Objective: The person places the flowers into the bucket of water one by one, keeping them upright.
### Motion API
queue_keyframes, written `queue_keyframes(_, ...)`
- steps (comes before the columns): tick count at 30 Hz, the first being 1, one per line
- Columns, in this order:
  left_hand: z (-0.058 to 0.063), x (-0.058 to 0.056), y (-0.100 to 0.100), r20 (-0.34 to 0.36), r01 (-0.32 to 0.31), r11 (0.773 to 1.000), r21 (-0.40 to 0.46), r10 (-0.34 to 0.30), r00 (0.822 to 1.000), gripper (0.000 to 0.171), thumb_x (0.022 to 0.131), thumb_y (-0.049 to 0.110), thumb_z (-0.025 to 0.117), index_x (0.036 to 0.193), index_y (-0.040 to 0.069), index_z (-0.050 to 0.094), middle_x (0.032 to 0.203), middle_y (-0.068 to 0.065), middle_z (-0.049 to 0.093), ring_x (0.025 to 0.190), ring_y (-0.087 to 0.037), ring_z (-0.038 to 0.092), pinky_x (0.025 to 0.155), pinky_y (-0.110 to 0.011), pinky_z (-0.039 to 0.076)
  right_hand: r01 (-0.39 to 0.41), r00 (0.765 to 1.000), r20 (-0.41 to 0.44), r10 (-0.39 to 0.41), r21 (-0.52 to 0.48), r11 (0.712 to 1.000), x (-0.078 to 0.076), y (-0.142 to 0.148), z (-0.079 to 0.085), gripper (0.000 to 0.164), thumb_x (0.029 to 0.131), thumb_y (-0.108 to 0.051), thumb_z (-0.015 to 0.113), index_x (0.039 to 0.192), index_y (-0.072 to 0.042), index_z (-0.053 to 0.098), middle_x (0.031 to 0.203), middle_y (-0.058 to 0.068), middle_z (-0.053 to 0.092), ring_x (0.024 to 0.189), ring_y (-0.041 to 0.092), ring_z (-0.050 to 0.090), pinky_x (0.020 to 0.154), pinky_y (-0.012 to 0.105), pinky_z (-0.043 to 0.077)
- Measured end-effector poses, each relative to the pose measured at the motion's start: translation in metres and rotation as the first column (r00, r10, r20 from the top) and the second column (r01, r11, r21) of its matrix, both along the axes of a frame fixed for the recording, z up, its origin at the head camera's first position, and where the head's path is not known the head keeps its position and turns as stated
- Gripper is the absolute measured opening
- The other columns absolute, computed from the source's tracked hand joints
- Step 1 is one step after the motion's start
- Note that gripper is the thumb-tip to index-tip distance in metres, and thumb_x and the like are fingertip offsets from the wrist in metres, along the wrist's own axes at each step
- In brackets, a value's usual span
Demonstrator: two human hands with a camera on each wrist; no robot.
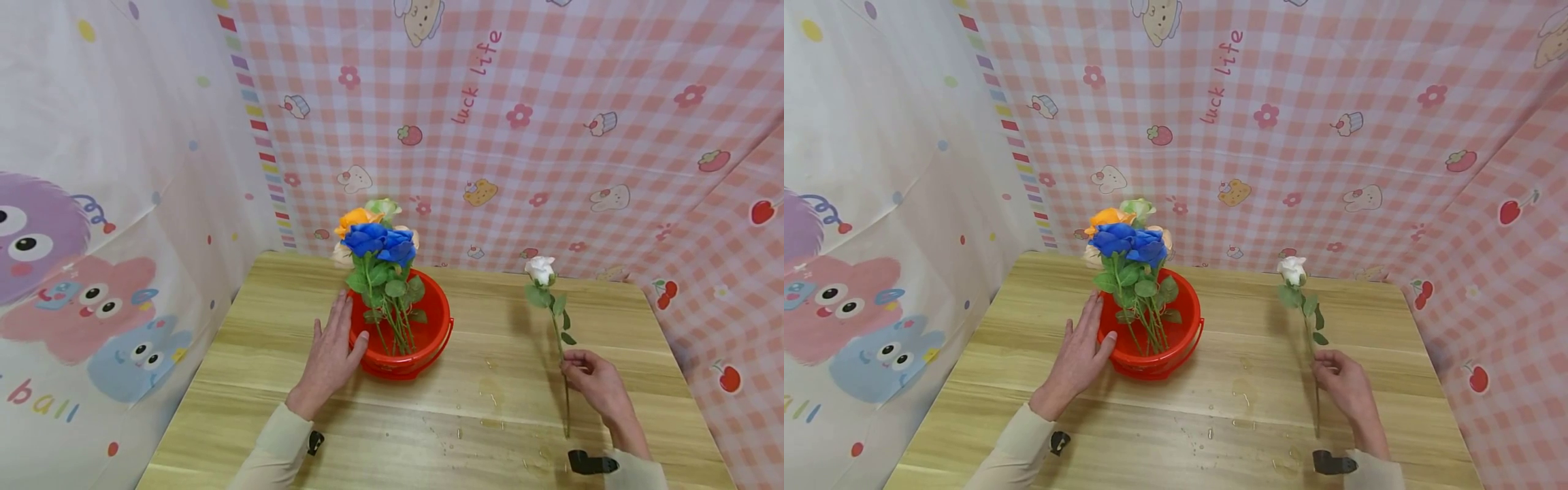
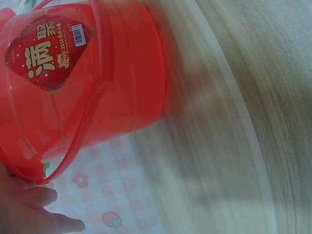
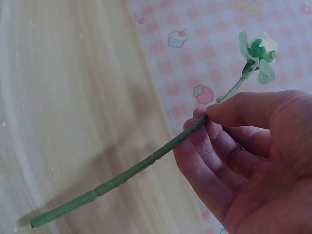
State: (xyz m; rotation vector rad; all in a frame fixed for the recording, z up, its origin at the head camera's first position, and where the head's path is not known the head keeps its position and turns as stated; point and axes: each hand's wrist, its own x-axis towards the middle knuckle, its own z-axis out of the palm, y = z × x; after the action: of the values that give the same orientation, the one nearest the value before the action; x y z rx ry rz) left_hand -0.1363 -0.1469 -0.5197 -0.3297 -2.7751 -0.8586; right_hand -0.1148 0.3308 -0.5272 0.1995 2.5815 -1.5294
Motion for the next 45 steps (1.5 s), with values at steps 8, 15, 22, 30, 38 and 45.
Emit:
queue_keyframes(8, -0.001, 0.0, 0.0, -0.009, 0.0, 1.0, 0.001, 0.0, 1.0, 0.072, 0.106, 0.034, 0.049, 0.162, -0.003, 0.025, 0.172, -0.015, 0.015, 0.155, -0.038, 0.022, 0.113, -0.078, 0.018, 0.027, 0.998, -0.049, -0.029, -0.031, 0.999, 0.0, -0.01, 0.008, 0.038, 0.104, -0.006, 0.059, 0.133, 0.017, 0.052, 0.112, 0.02, 0.065, 0.087, -0.001, 0.063, 0.074, 0.021, 0.059)
queue_keyframes(15, 0.0, 0.0, 0.0, -0.007, 0.0, 1.0, 0.006, 0.0, 1.0, 0.072, 0.105, 0.032, 0.051, 0.162, -0.003, 0.024, 0.172, -0.016, 0.016, 0.155, -0.038, 0.022, 0.114, -0.078, 0.016, 0.068, 0.991, -0.11, -0.079, -0.103, 0.992, 0.001, -0.021, 0.019, 0.036, 0.103, -0.005, 0.06, 0.131, 0.017, 0.053, 0.104, 0.004, 0.066, 0.088, -0.004, 0.063, 0.075, 0.019, 0.058)
queue_keyframes(22, -0.002, 0.0, 0.001, -0.015, -0.003, 1.0, 0.0, 0.003, 1.0, 0.072, 0.105, 0.03, 0.054, 0.162, -0.004, 0.025, 0.172, -0.016, 0.016, 0.155, -0.04, 0.024, 0.112, -0.079, 0.019, 0.118, 0.977, -0.148, -0.154, -0.229, 0.966, -0.001, -0.031, 0.027, 0.035, 0.101, -0.001, 0.062, 0.128, 0.018, 0.052, 0.093, -0.014, 0.069, 0.087, -0.001, 0.067, 0.075, 0.018, 0.058)
queue_keyframes(30, -0.001, 0.0, 0.001, -0.01, -0.002, 1.0, 0.012, 0.002, 1.0, 0.072, 0.105, 0.032, 0.052, 0.162, -0.003, 0.024, 0.172, -0.017, 0.017, 0.156, -0.038, 0.021, 0.113, -0.078, 0.017, 0.19, 0.953, -0.155, -0.26, -0.364, 0.912, -0.004, -0.047, 0.036, 0.026, 0.098, 0.003, 0.065, 0.121, 0.013, 0.057, 0.091, -0.01, 0.07, 0.086, 0.002, 0.069, 0.074, 0.018, 0.059)
queue_keyframes(38, 0.0, 0.0, 0.001, -0.005, 0.001, 1.0, 0.016, -0.001, 1.0, 0.072, 0.106, 0.037, 0.047, 0.163, -0.002, 0.024, 0.172, -0.016, 0.017, 0.156, -0.038, 0.022, 0.114, -0.077, 0.015, 0.209, 0.929, -0.185, -0.32, -0.45, 0.868, -0.007, -0.064, 0.042, 0.023, 0.097, 0.005, 0.065, 0.118, 0.013, 0.06, 0.09, -0.007, 0.072, 0.084, 0.003, 0.071, 0.074, 0.019, 0.059)
queue_keyframes(45, -0.001, -0.001, 0.0, -0.024, 0.003, 1.0, 0.008, -0.002, 1.0, 0.072, 0.106, 0.037, 0.047, 0.162, -0.003, 0.025, 0.171, -0.017, 0.018, 0.154, -0.041, 0.025, 0.112, -0.079, 0.019, 0.233, 0.912, -0.184, -0.366, -0.503, 0.832, -0.009, -0.079, 0.048, 0.023, 0.097, 0.006, 0.064, 0.118, 0.013, 0.06, 0.091, -0.004, 0.072, 0.084, 0.007, 0.072, 0.074, 0.02, 0.059)
